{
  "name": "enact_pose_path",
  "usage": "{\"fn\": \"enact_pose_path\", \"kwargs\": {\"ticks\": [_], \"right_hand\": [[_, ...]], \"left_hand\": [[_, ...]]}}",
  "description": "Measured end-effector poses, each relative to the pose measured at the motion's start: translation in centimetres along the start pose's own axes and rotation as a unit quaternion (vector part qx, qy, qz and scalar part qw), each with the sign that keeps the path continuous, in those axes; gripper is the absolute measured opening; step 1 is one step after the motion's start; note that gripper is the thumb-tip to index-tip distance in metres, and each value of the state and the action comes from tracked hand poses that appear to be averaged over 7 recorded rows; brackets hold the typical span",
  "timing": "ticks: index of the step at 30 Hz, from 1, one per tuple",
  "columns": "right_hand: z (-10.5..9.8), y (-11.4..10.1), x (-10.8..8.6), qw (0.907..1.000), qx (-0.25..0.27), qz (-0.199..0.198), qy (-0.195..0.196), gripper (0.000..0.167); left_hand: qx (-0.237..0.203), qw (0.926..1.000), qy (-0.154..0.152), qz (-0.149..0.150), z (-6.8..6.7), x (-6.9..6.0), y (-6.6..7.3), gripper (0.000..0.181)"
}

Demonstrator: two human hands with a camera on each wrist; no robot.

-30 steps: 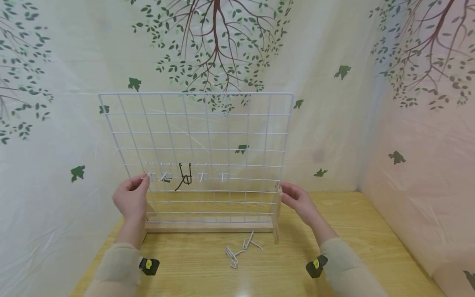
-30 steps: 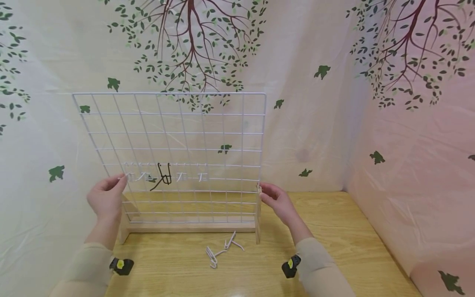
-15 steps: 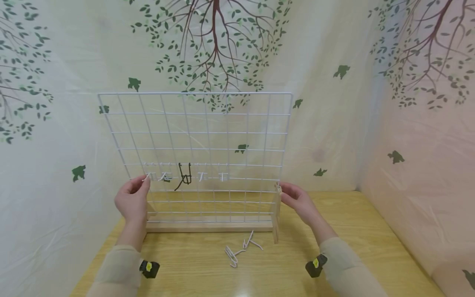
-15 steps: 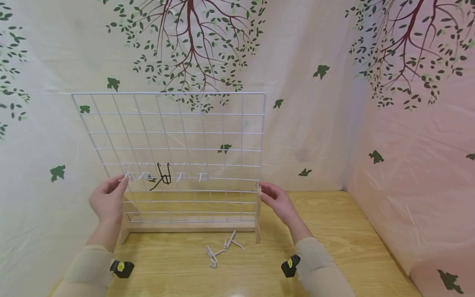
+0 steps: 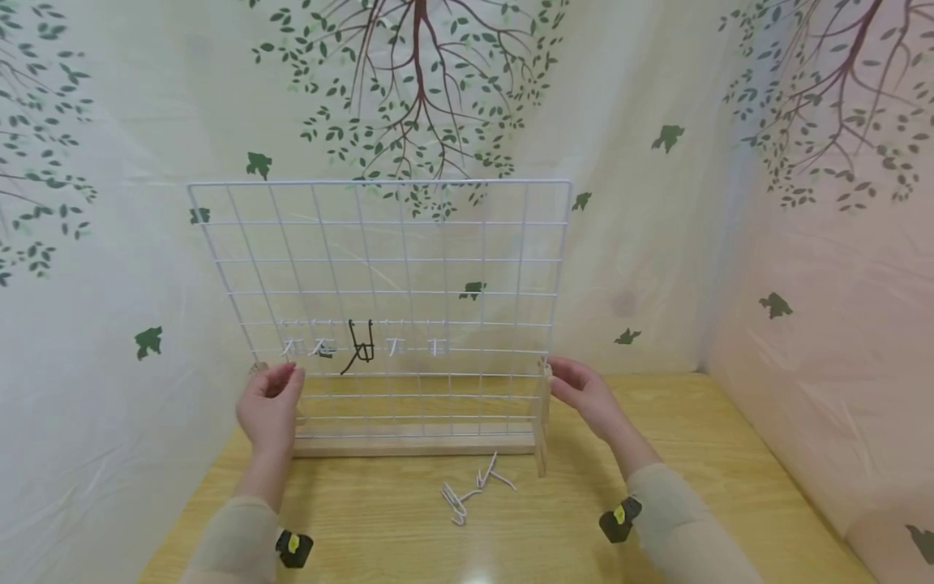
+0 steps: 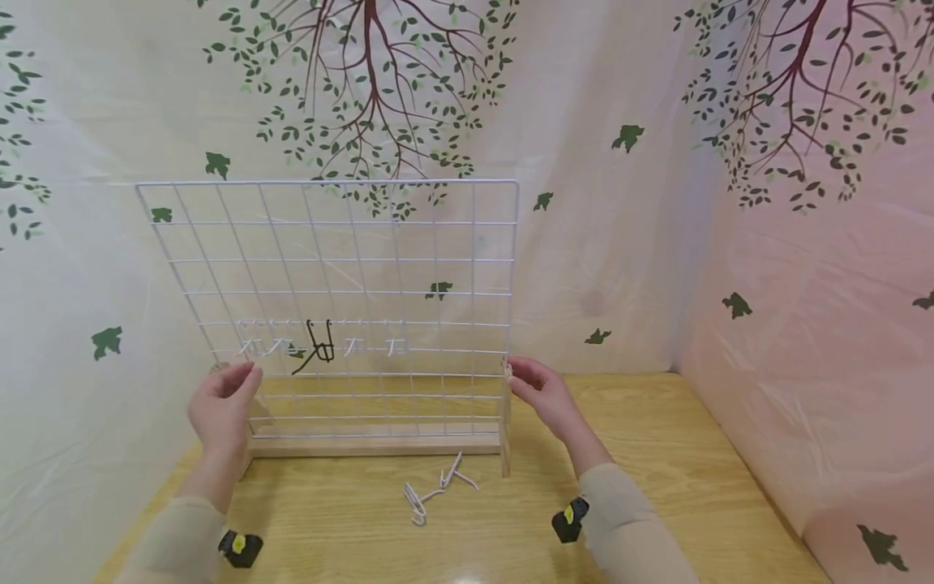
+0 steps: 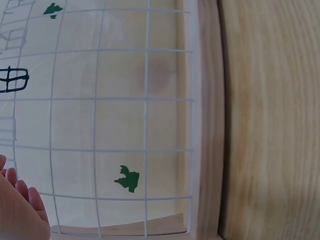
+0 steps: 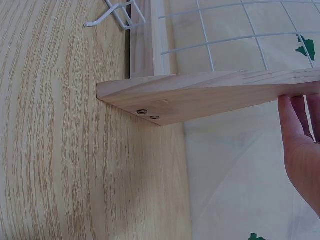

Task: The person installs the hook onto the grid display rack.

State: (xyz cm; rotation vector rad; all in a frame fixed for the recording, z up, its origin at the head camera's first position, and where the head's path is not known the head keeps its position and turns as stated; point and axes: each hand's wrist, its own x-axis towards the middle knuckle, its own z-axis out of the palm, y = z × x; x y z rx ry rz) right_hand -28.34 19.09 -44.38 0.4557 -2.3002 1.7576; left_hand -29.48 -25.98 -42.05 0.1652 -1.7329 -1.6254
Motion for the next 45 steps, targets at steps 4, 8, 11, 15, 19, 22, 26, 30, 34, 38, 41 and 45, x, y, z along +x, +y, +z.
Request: {"fn": "enact_pose_path", "kwargs": {"ticks": [4,8,11,15,19,22,26,30,34,38,41,45], "right_hand": [[0.0,0.0,0.0,1.0000,-0.001,-0.001,0.002,0.048],[-0.1,0.8,0.3,1.0000,0.001,-0.007,0.002,0.050],[-0.1,0.8,0.3,1.0000,0.003,-0.009,0.002,0.049],[-0.1,0.7,0.3,0.9999,0.000,-0.010,0.004,0.049],[-0.1,0.8,0.3,0.9999,-0.004,-0.013,0.006,0.049],[-0.1,0.8,0.3,0.9999,-0.005,-0.012,0.007,0.049],[0.0,0.8,0.3,0.9999,-0.004,-0.007,0.009,0.048],[0.0,0.5,0.3,1.0000,-0.001,-0.001,0.009,0.048],[0.3,-0.8,-0.1,1.0000,-0.002,0.002,0.003,0.046],[0.5,-2.4,-0.7,0.9999,-0.016,0.002,-0.001,0.045],[0.5,-2.6,-0.8,0.9998,-0.020,0.004,-0.001,0.045],[0.3,-1.4,-0.4,1.0000,-0.007,0.003,0.001,0.045]], "left_hand": [[0.012,0.9998,-0.016,0.006,0.4,-0.6,-1.0,0.022],[0.025,0.9988,-0.039,0.015,0.9,-1.3,-2.1,0.018],[0.045,0.9970,-0.063,0.010,1.3,-2.0,-2.6,0.017],[0.055,0.9944,-0.089,0.015,1.9,-2.9,-3.1,0.017],[0.060,0.9916,-0.114,0.008,2.6,-3.8,-3.6,0.017],[0.065,0.9890,-0.133,0.009,3.2,-4.5,-4.1,0.017],[0.054,0.9855,-0.159,0.026,3.9,-5.5,-4.8,0.015],[0.042,0.9799,-0.191,0.038,4.5,-6.5,-5.2,0.015],[0.044,0.9736,-0.222,0.032,4.9,-7.5,-5.5,0.015],[0.059,0.9665,-0.249,0.023,5.3,-8.4,-5.7,0.018],[0.058,0.9617,-0.267,0.019,5.5,-9.2,-6.0,0.019],[0.056,0.9543,-0.292,0.028,5.7,-10.3,-6.6,0.017]]}}
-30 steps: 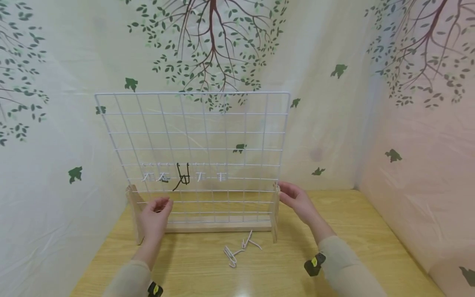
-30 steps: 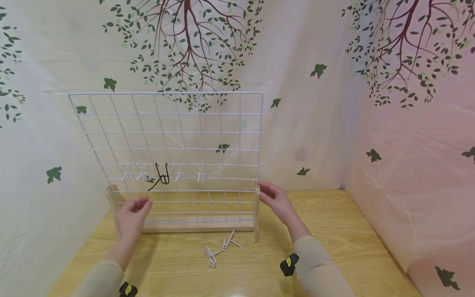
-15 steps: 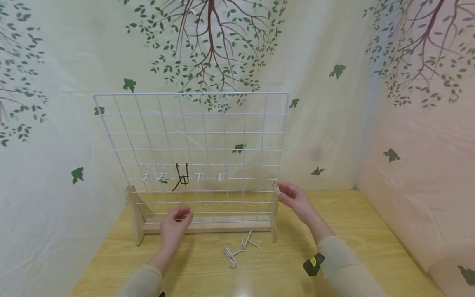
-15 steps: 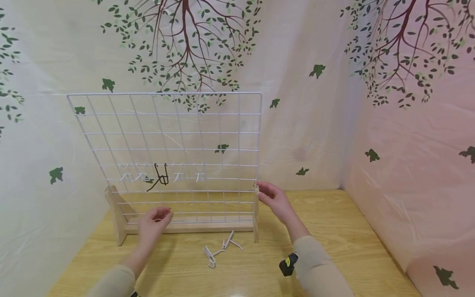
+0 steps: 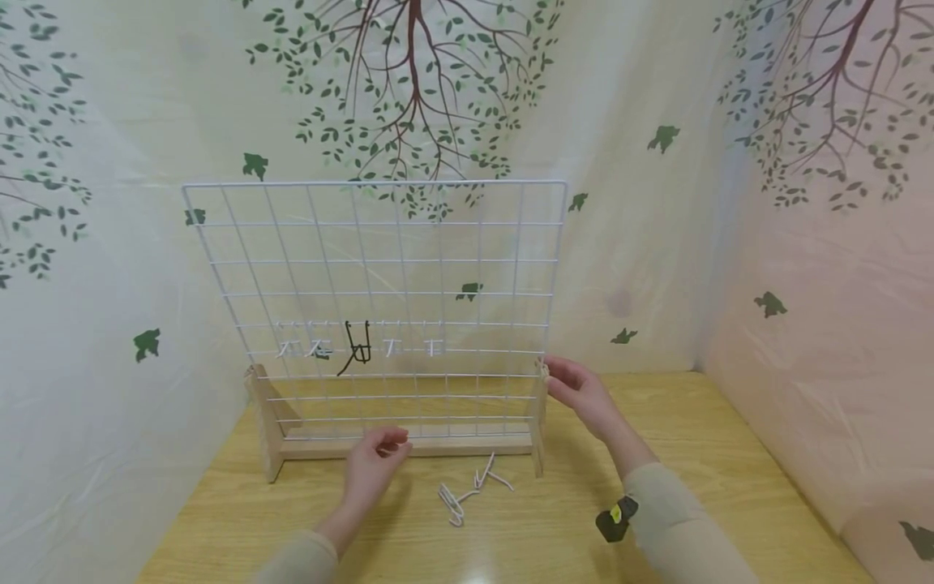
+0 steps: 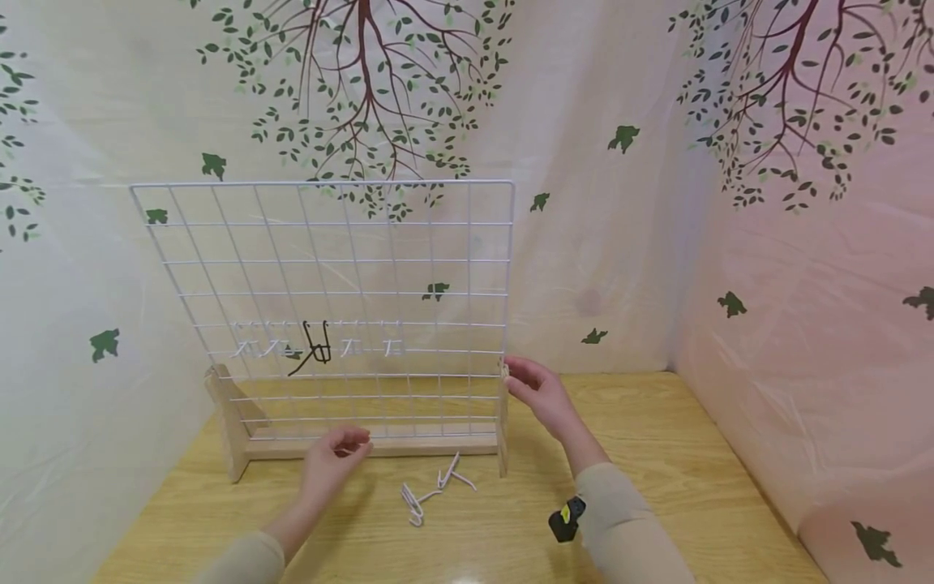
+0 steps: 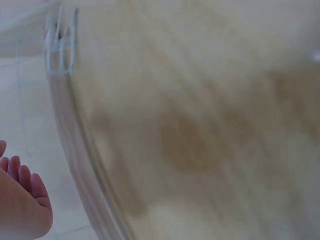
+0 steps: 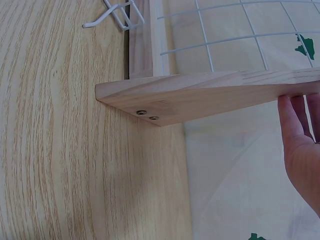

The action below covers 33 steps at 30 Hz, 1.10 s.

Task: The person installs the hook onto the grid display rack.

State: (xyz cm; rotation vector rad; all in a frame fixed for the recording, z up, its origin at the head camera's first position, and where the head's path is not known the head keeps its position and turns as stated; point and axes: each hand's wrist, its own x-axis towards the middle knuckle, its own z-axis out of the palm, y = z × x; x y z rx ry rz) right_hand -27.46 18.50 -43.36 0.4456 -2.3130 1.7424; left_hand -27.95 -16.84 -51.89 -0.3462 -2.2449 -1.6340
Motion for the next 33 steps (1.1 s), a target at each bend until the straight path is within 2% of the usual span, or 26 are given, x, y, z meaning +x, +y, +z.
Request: {"fn": "enact_pose_path", "kwargs": {"ticks": [6,14,20,22,26,29,33], "right_hand": [[-0.2,2.0,0.7,1.0000,0.007,0.001,0.004,0.048],[-0.1,2.0,0.8,1.0000,0.005,-0.006,0.006,0.050],[-0.1,1.7,0.7,1.0000,0.001,-0.005,0.007,0.049],[0.0,1.0,0.5,1.0000,-0.002,-0.001,0.005,0.048],[0.0,1.0,0.6,1.0000,-0.004,0.003,0.006,0.047],[-0.2,2.0,0.9,0.9999,-0.004,0.004,0.009,0.049],[-0.2,2.1,0.9,0.9999,-0.011,0.004,0.010,0.050]], "left_hand": [[0.026,0.9987,-0.041,0.016,1.1,-1.3,-0.8,0.016],[0.018,0.9973,-0.068,0.021,2.0,-2.2,-1.2,0.019],[0.018,0.9944,-0.102,0.021,2.3,-2.8,-1.3,0.021],[0.021,0.9938,-0.108,0.018,2.3,-3.0,-1.2,0.022],[0.029,0.9928,-0.115,0.017,2.4,-3.5,-1.0,0.021],[0.031,0.9920,-0.121,0.020,2.5,-3.8,-1.0,0.021],[0.030,0.9913,-0.127,0.011,2.7,-4.2,-1.3,0.021]]}}
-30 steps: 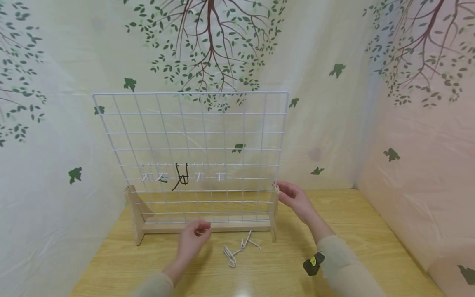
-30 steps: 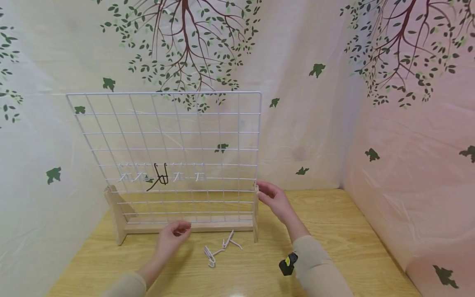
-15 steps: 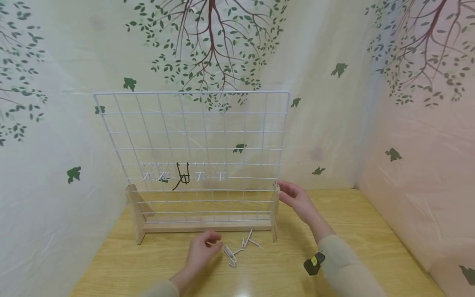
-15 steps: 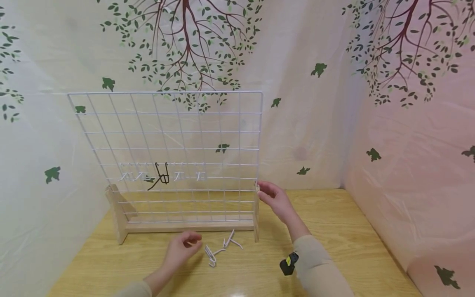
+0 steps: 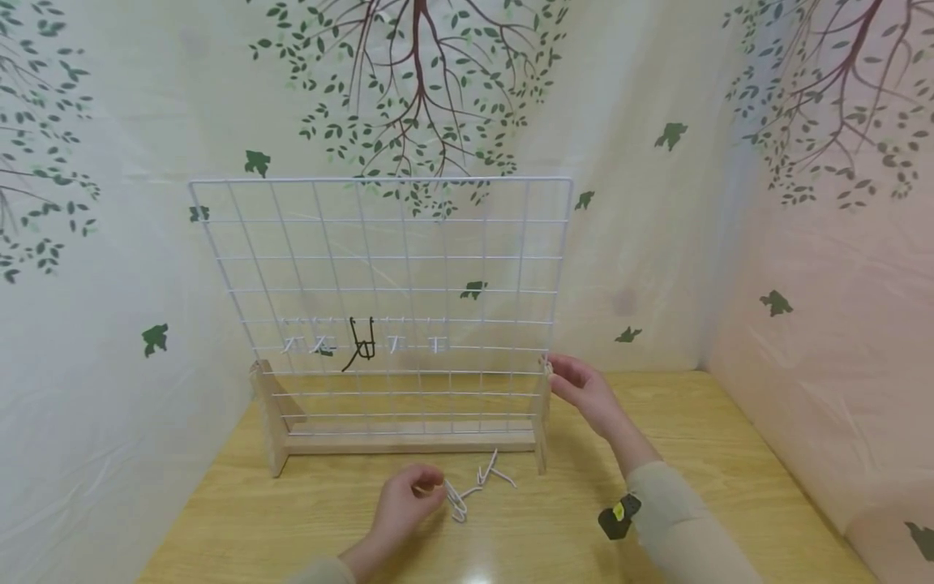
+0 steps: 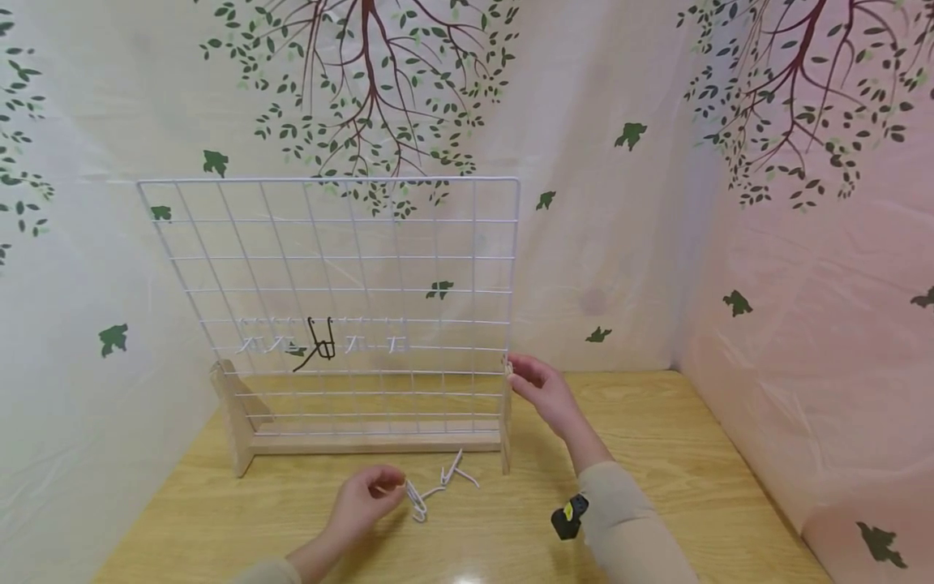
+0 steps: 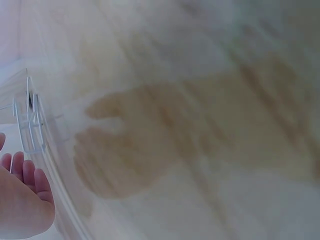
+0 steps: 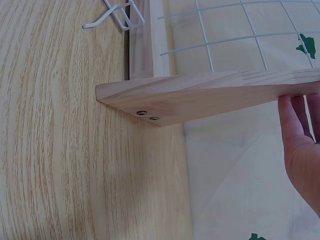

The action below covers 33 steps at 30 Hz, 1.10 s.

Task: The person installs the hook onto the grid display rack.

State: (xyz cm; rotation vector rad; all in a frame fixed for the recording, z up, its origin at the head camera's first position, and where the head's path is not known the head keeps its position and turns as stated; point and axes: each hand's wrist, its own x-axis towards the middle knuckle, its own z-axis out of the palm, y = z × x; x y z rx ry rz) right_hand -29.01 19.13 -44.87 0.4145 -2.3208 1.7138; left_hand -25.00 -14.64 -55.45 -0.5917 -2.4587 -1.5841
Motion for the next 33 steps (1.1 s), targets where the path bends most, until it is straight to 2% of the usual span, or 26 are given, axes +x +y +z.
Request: {"fn": "enact_pose_path", "kwargs": {"ticks": [7,18,27,33], "right_hand": [[-0.1,0.1,0.1,0.9999,-0.006,-0.009,-0.003,0.049],[0.0,-0.1,-0.1,0.9999,0.012,-0.008,-0.002,0.049],[0.0,0.1,0.0,1.0000,-0.003,-0.001,0.001,0.050],[0.0,0.1,0.1,1.0000,-0.003,0.002,0.001,0.050]], "left_hand": [[-0.005,0.9999,-0.010,-0.008,0.4,-0.6,-0.2,0.024],[-0.032,0.9994,-0.013,0.009,0.9,-0.8,-0.8,0.023],[-0.026,0.9990,0.013,-0.034,0.7,-0.3,-0.9,0.025],[-0.026,0.9988,0.013,-0.040,0.6,0.5,-1.4,0.030]]}}
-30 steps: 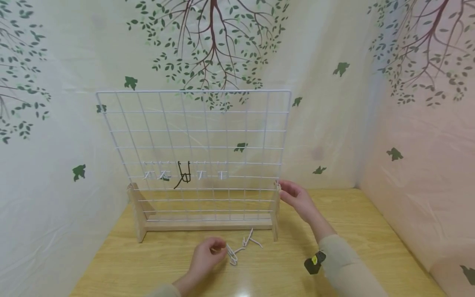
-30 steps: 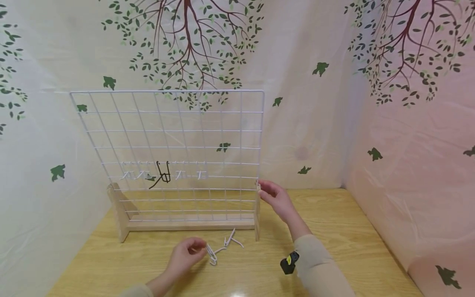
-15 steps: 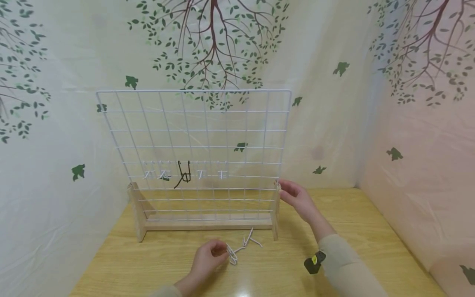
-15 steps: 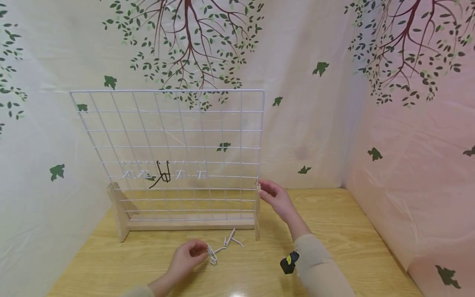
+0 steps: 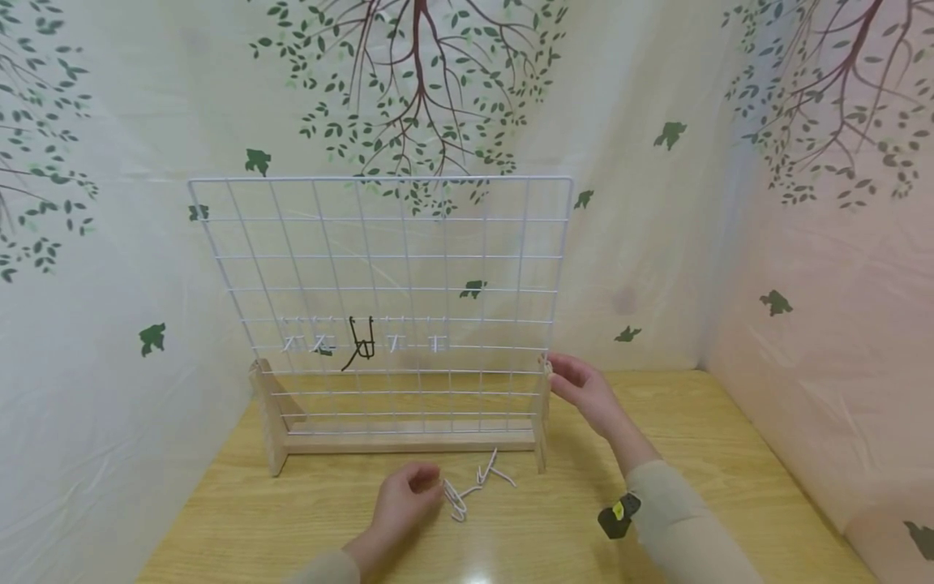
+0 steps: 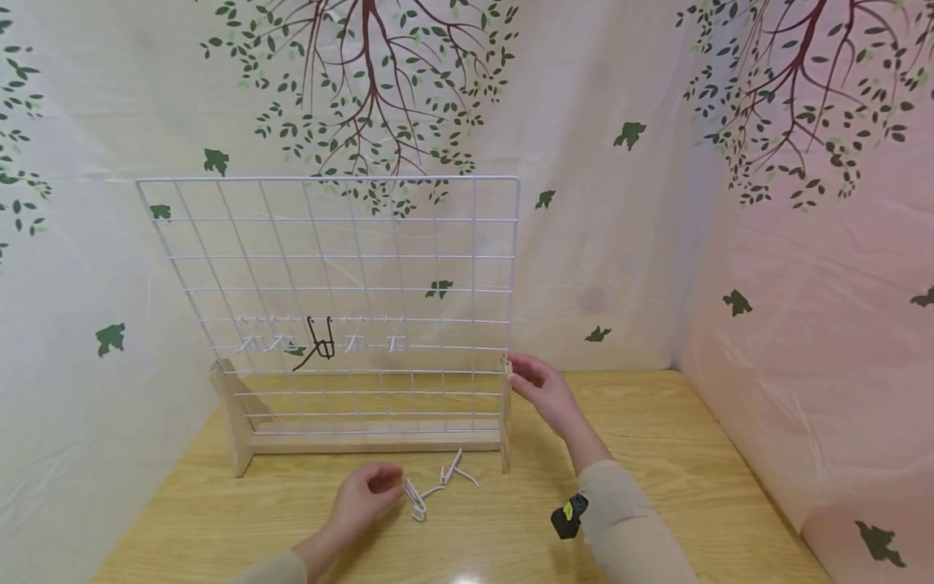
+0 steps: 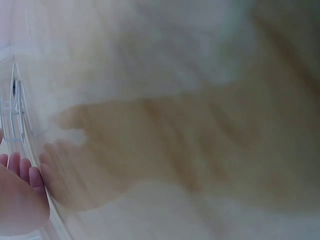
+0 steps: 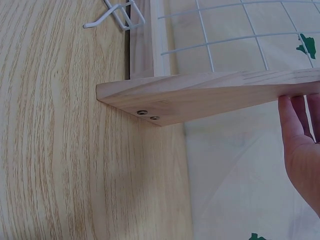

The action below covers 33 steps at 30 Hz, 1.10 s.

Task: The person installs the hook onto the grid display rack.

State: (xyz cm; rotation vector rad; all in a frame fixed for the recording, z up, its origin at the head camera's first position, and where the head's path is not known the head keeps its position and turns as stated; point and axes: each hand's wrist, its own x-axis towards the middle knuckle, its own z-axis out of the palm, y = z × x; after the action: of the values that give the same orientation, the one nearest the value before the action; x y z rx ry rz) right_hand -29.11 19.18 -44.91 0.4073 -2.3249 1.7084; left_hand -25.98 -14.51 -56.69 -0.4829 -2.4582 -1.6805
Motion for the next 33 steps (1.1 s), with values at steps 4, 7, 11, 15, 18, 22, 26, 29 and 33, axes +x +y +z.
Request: {"fn": "enact_pose_path", "kwargs": {"ticks": [4,7,11,15,18,22,26,29,33], "right_hand": [[0.1,-0.1,0.0,1.0000,0.003,-0.001,-0.002,0.050],[0.1,-0.1,0.0,1.0000,0.003,0.001,-0.002,0.050],[0.1,-0.1,0.0,1.0000,0.006,0.002,-0.002,0.050],[0.0,0.0,0.0,1.0000,0.007,-0.004,-0.003,0.050],[0.0,0.1,0.1,0.9999,0.011,-0.006,-0.003,0.050],[0.3,-1.4,-0.5,0.9998,0.016,-0.006,-0.007,0.047],[0.2,-1.3,-0.4,0.9998,0.018,-0.003,-0.007,0.046],[0.1,-0.4,-0.1,0.9998,0.020,0.001,-0.005,0.047],[0.1,-0.2,-0.2,0.9998,0.017,-0.003,-0.004,0.049]], "left_hand": [[-0.005,0.9997,-0.018,0.016,0.0,0.4,-0.4,0.033],[-0.008,0.9990,-0.036,0.027,0.1,0.7,-0.6,0.032],[0.002,0.9976,-0.057,0.039,0.1,0.8,-0.7,0.026],[0.023,0.9964,-0.063,0.052,-0.1,1.0,-0.9,0.019],[0.033,0.9957,-0.065,0.057,-0.3,1.0,-1.1,0.015],[0.037,0.9953,-0.072,0.053,-0.7,0.8,-1.0,0.012],[0.030,0.9967,-0.066,0.037,-1.1,0.5,-0.9,0.010],[0.020,0.9984,-0.047,0.024,-1.3,0.3,-0.9,0.010],[0.015,0.9999,-0.005,0.004,-1.6,-0.1,-0.8,0.011]]}}
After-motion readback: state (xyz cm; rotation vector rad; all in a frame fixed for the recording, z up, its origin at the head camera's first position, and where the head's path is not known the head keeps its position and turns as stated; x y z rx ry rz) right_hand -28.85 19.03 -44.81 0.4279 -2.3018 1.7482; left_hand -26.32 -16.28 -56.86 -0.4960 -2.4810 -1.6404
